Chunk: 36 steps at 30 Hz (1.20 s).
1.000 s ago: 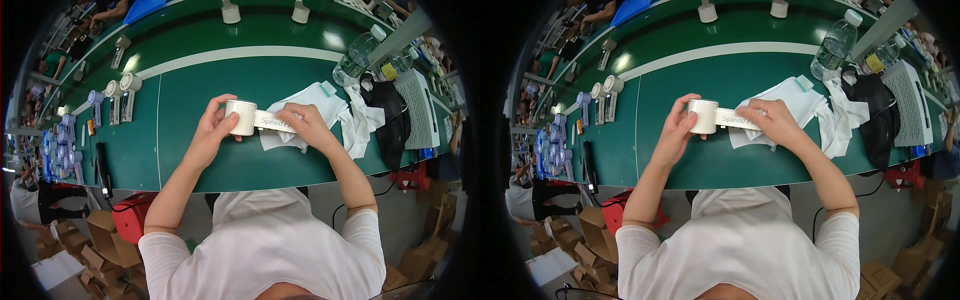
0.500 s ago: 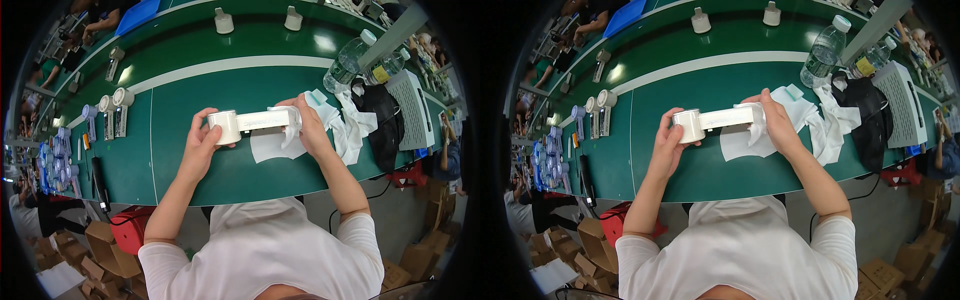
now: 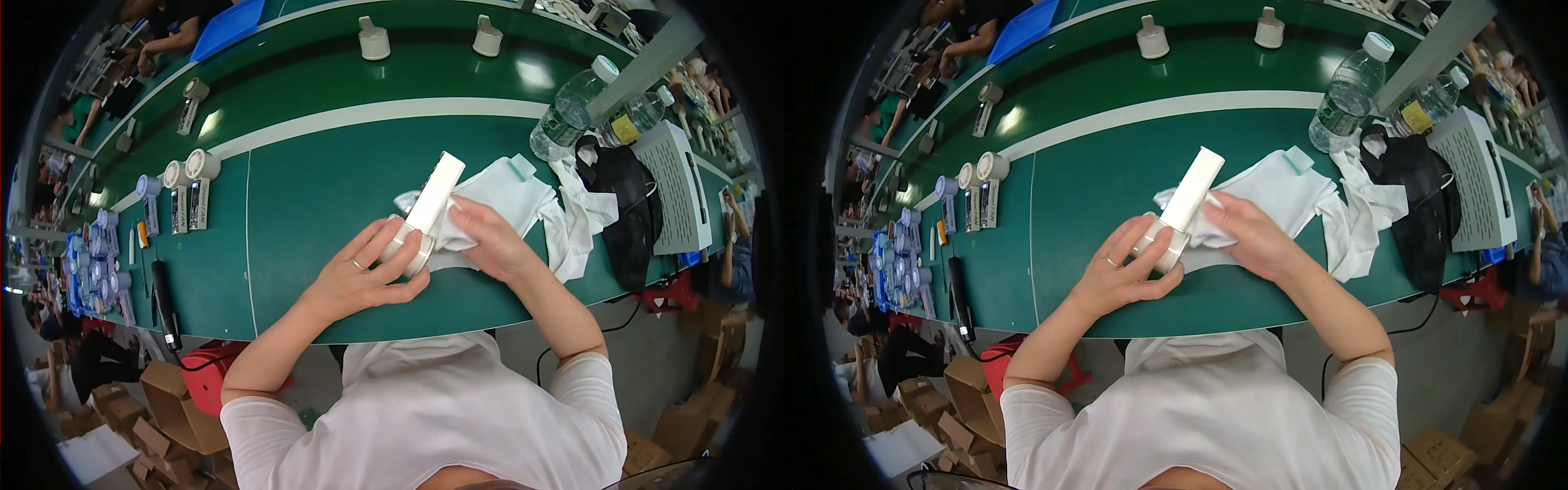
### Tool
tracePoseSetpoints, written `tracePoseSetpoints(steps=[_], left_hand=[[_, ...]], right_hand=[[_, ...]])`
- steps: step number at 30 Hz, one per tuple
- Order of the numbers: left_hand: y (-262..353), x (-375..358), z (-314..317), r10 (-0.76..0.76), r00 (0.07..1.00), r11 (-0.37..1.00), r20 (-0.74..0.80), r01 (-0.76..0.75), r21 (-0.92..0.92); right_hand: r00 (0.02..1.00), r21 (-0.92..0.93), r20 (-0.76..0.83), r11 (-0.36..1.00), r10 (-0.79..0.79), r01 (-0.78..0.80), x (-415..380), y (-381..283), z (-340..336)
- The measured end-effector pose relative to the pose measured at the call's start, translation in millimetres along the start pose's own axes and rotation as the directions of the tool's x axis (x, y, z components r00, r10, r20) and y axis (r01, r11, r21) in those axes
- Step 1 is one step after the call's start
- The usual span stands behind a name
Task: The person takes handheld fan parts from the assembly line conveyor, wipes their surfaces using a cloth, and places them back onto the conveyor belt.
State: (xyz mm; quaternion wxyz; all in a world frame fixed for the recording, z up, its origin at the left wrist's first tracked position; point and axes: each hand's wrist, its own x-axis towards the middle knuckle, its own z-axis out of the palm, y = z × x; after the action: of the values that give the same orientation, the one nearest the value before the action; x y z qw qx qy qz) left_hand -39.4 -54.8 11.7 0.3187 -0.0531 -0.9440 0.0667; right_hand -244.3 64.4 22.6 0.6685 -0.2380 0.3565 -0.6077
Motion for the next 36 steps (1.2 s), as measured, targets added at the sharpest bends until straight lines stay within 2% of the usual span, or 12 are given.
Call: tracePoseSetpoints(steps=[3,6,10,14,19,21,25,28,30,32,34,36], left_hand=[[7.2,0.4,5.1,0.011,0.999,1.000,-0.039,-0.011,0.008],[10.8,0.0,2.9,0.050,0.998,0.998,-0.045,-0.048,0.051],[9.7,2.2,1.0,0.109,0.992,0.987,-0.061,-0.101,0.124],[9.2,2.0,3.8,0.133,0.989,0.988,-0.069,-0.128,0.082],[8.4,-2.8,6.9,0.144,0.987,0.987,-0.077,-0.137,0.080],[7.6,-3.9,7.9,0.164,0.985,0.982,-0.061,-0.157,0.108],[3.2,-2.1,9.4,0.162,0.985,0.978,-0.065,-0.152,0.146],[-9.6,4.9,10.9,0.128,0.986,0.991,-0.103,-0.124,0.046],[-30.6,13.1,5.3,-0.010,1.000,0.997,-0.016,0.009,-0.071],[-57.2,20.5,17.2,-0.248,0.963,0.942,-0.109,0.213,-0.261],[-92.5,31.5,33.1,-0.468,0.870,0.841,-0.155,0.385,-0.380],[-130.6,50.4,42.7,-0.675,0.725,0.706,-0.133,0.583,-0.403]], right_hand=[[0.999,-0.115,-0.042,0.993,0.008,-0.013,0.9,6.8,-3.2],[0.974,-0.159,-0.212,0.986,-0.078,0.044,3.9,-2.7,-14.0],[0.948,-0.098,-0.297,0.991,-0.117,0.091,3.3,-10.1,-12.6],[0.982,-0.197,-0.185,0.980,-0.042,0.005,0.2,4.3,-4.1],[0.961,-0.203,-0.221,0.972,-0.164,0.119,4.8,-14.7,-20.9],[0.934,-0.196,-0.299,0.970,-0.196,0.141,4.3,-15.2,-22.7],[0.932,-0.321,-0.291,0.940,-0.214,0.116,4.1,-12.2,-28.3],[0.930,-0.334,-0.310,0.939,-0.196,0.086,6.1,-10.7,-26.5],[0.956,-0.333,-0.264,0.942,-0.125,0.032,5.8,-5.1,-32.8],[0.975,-0.307,-0.205,0.952,-0.086,0.019,9.3,0.4,-26.9],[0.988,-0.277,-0.155,0.961,-0.021,-0.023,10.7,0.3,-24.3],[0.994,-0.223,-0.111,0.974,0.018,-0.043,11.4,0.7,-25.7]])
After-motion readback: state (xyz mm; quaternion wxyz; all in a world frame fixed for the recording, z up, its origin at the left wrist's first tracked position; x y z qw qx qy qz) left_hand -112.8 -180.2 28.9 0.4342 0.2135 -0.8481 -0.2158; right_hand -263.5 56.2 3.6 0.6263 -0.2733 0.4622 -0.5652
